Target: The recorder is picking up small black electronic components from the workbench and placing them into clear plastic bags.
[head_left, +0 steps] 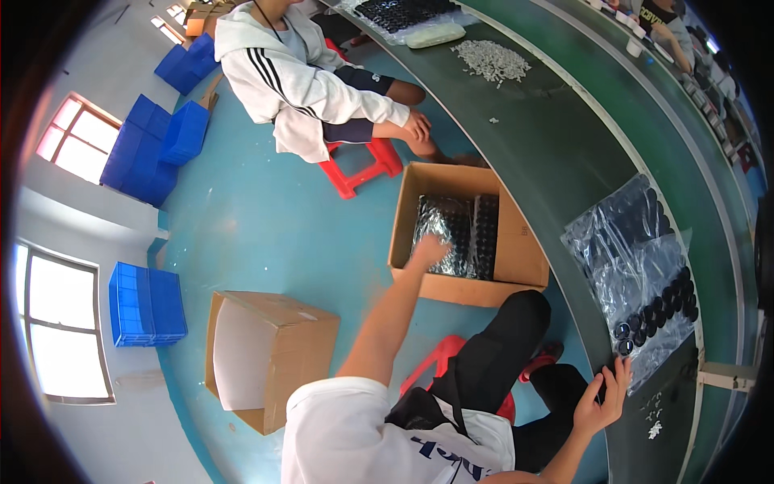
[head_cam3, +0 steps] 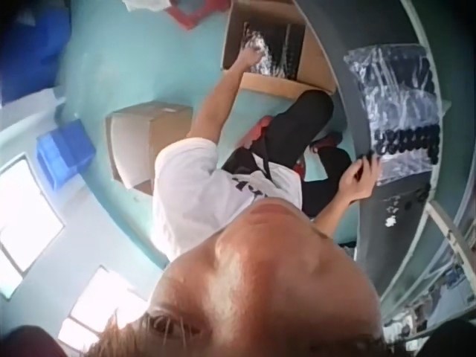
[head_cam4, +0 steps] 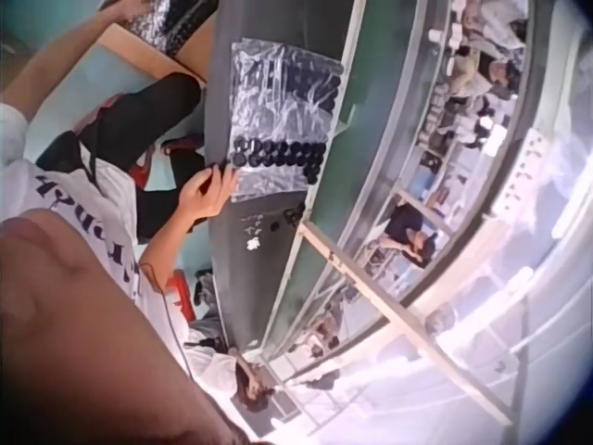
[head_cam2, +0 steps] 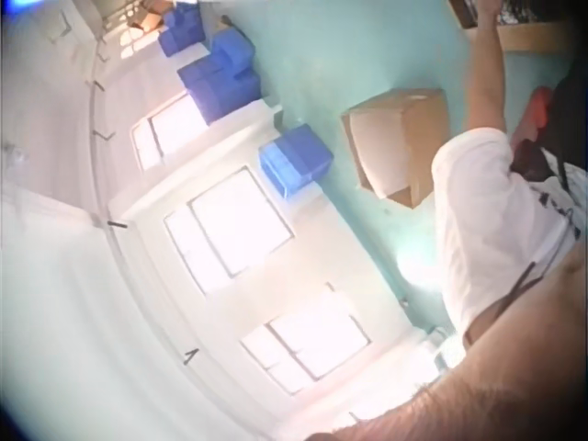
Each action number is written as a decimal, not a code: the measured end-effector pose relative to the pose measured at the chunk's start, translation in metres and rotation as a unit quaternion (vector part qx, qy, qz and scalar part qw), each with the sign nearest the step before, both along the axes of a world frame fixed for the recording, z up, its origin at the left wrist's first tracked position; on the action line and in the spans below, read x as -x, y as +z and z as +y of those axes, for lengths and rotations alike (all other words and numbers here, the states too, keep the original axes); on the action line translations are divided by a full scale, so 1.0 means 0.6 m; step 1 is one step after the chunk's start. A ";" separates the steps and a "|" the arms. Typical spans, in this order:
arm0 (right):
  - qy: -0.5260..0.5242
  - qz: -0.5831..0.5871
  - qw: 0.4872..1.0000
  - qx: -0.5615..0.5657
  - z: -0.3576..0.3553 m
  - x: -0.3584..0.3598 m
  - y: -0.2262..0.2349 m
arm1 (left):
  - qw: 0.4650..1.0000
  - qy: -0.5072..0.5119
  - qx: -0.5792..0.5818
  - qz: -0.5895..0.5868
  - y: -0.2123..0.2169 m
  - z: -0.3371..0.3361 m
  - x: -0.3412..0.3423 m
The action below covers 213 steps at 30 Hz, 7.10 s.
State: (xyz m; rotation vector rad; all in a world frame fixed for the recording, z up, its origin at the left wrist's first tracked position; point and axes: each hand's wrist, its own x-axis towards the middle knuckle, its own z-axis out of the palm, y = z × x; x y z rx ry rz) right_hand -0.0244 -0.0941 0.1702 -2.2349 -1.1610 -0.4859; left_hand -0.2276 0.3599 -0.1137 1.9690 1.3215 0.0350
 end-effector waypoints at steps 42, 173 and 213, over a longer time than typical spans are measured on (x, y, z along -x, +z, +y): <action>0.131 0.049 0.987 -0.073 -0.037 -0.006 -0.013 | 0.791 0.352 0.476 -0.152 0.225 -0.668 0.536; -0.312 0.136 0.914 -0.222 -0.401 -0.103 0.001 | 0.905 -0.351 0.153 0.184 0.336 -0.586 0.154; -0.273 0.143 0.913 -0.266 -0.403 -0.102 0.001 | 0.910 -0.344 0.148 0.179 0.337 -0.592 0.155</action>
